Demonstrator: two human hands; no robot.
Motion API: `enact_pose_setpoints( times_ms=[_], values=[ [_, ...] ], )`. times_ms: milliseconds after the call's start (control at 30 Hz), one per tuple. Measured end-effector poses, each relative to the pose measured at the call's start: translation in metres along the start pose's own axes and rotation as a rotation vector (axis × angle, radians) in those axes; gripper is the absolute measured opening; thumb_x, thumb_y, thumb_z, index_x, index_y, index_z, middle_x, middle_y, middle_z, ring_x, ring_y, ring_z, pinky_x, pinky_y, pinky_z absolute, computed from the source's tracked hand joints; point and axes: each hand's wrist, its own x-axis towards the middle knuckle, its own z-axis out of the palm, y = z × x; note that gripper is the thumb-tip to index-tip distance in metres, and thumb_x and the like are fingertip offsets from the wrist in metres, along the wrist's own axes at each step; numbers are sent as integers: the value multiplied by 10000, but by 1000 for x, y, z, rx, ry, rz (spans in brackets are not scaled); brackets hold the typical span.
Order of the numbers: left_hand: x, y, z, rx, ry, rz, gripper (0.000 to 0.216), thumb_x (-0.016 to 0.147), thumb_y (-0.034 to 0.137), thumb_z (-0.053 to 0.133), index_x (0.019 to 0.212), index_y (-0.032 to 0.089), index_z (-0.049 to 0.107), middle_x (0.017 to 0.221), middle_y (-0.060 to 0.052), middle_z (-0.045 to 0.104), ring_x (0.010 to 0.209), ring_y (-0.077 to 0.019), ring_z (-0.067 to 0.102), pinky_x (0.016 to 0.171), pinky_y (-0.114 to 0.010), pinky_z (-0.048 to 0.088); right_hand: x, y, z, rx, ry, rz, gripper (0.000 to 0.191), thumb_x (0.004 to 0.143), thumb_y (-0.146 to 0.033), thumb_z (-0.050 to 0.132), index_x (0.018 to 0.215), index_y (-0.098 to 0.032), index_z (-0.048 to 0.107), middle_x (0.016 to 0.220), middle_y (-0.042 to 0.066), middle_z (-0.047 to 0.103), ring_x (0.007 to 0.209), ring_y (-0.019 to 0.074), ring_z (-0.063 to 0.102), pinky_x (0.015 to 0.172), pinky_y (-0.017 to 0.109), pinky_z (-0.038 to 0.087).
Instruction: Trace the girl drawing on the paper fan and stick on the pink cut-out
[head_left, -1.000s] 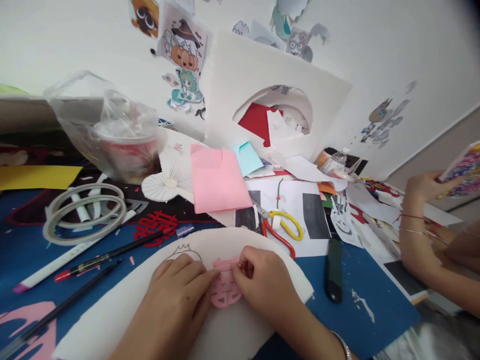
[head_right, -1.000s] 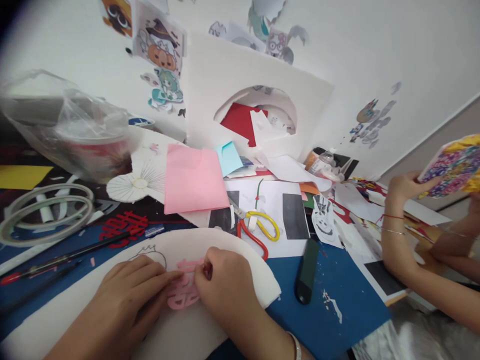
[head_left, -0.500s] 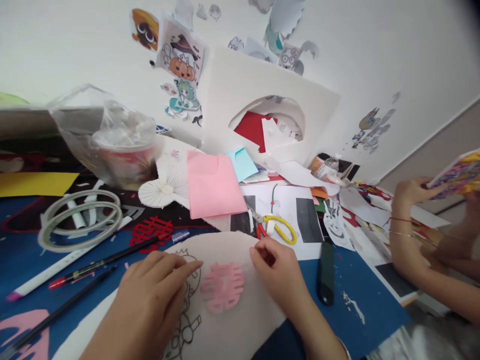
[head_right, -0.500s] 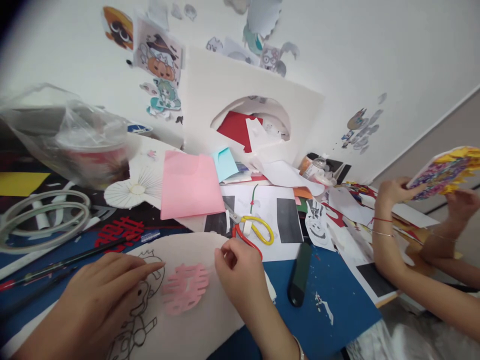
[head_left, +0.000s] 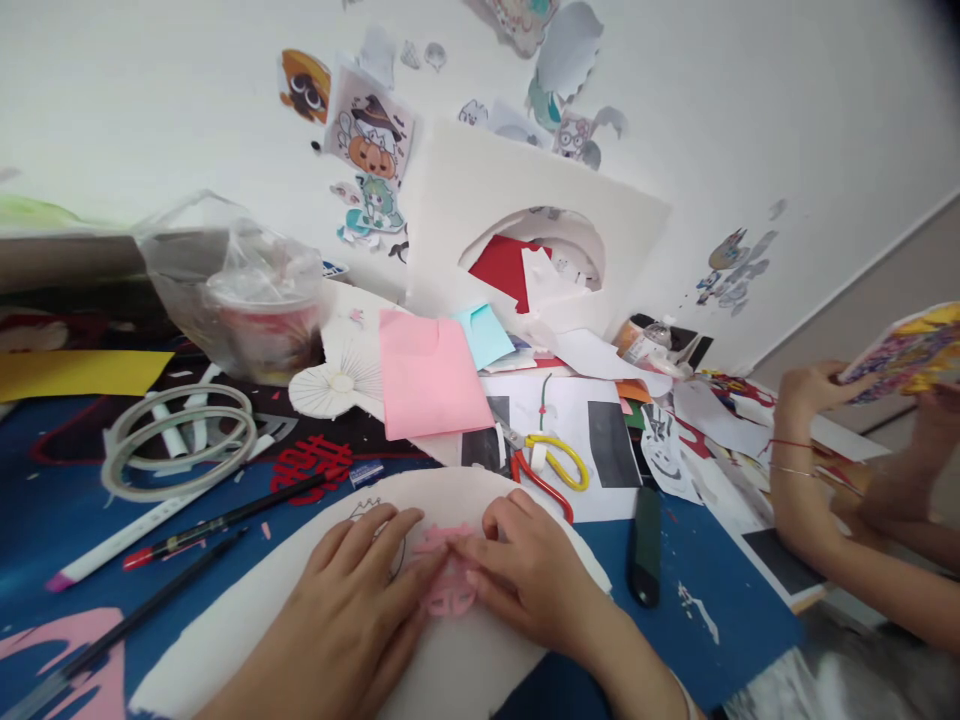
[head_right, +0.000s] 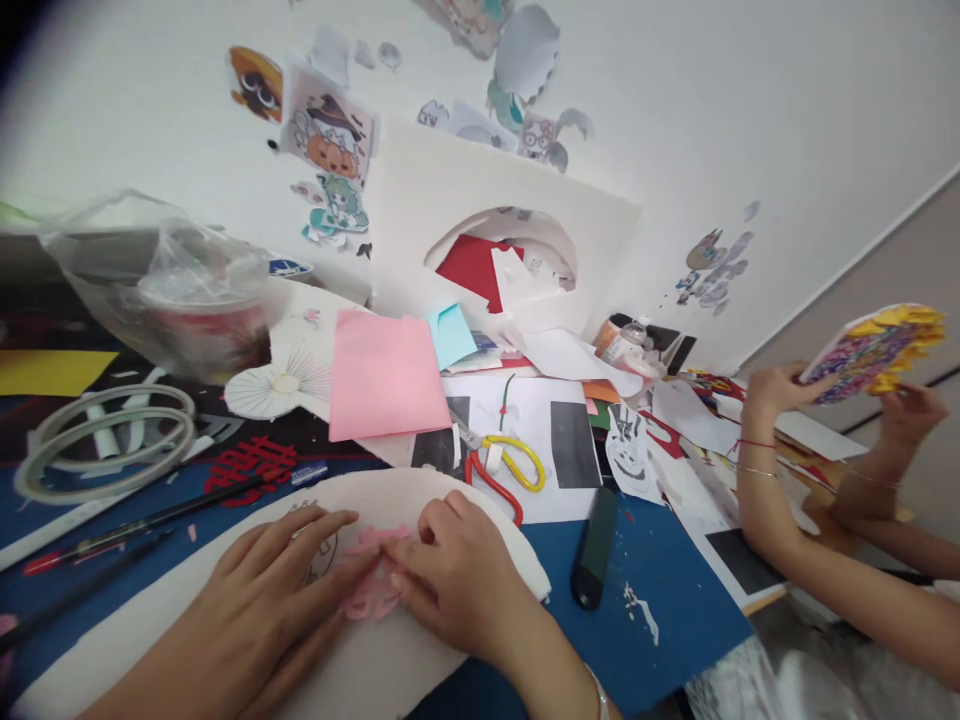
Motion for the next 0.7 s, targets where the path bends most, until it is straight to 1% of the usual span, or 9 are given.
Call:
enact_pose_setpoints(
  times_ms=[67, 200, 333, 433, 600, 700],
  values=[
    [1, -1, 0, 23, 16, 32, 412, 818, 323, 525, 1228, 286, 505, 1219, -59, 552, 1113, -273, 448, 919, -402, 335, 0, 1, 0, 1, -2, 3, 234, 865, -272, 481, 1030, -217, 637, 804, 47, 461, 761, 186, 383, 627, 303, 301],
    [3, -4, 0, 75, 39, 107, 468, 806, 369, 555, 1257, 263, 485, 1191, -79, 574, 1077, -269, 478, 889, -388, 349, -1, 3, 0, 39, 37, 5, 254, 890, -265, 454, 1071, -246, 630, 799, 39, 461, 766, 182, 391, 640, 300, 308],
    [3, -5, 4, 98, 16, 97, 512, 810, 438, 540, 1291, 289, 448, 1217, -88, 562, 1095, -281, 476, 889, -399, 352, -2, 4, 0, 90, 102, 9, 230, 886, -233, 441, 930, -208, 665, 780, 41, 474, 754, 174, 396, 635, 293, 319],
    [1, -5, 8, 108, 30, 114, 544, 806, 485, 528, 1305, 292, 432, 1228, -104, 555, 1092, -293, 482, 874, -405, 355, -4, 6, -1, 91, 127, -5, 229, 879, -221, 439, 895, -200, 667, 775, 45, 487, 746, 174, 398, 634, 292, 324],
    [-1, -3, 11, 77, 13, 50, 526, 803, 440, 541, 1303, 315, 433, 1265, -95, 531, 1131, -298, 462, 904, -414, 336, -13, 15, -4, 57, 82, -35, 206, 884, -242, 469, 939, -224, 666, 797, 40, 495, 750, 169, 409, 650, 287, 336],
    [1, -4, 8, 87, 36, 78, 506, 805, 421, 534, 1289, 297, 455, 1239, -103, 550, 1106, -297, 482, 886, -410, 347, -21, 23, -8, 108, 100, 0, 223, 884, -214, 462, 967, -231, 668, 804, 39, 503, 754, 166, 425, 668, 292, 349]
  ],
)
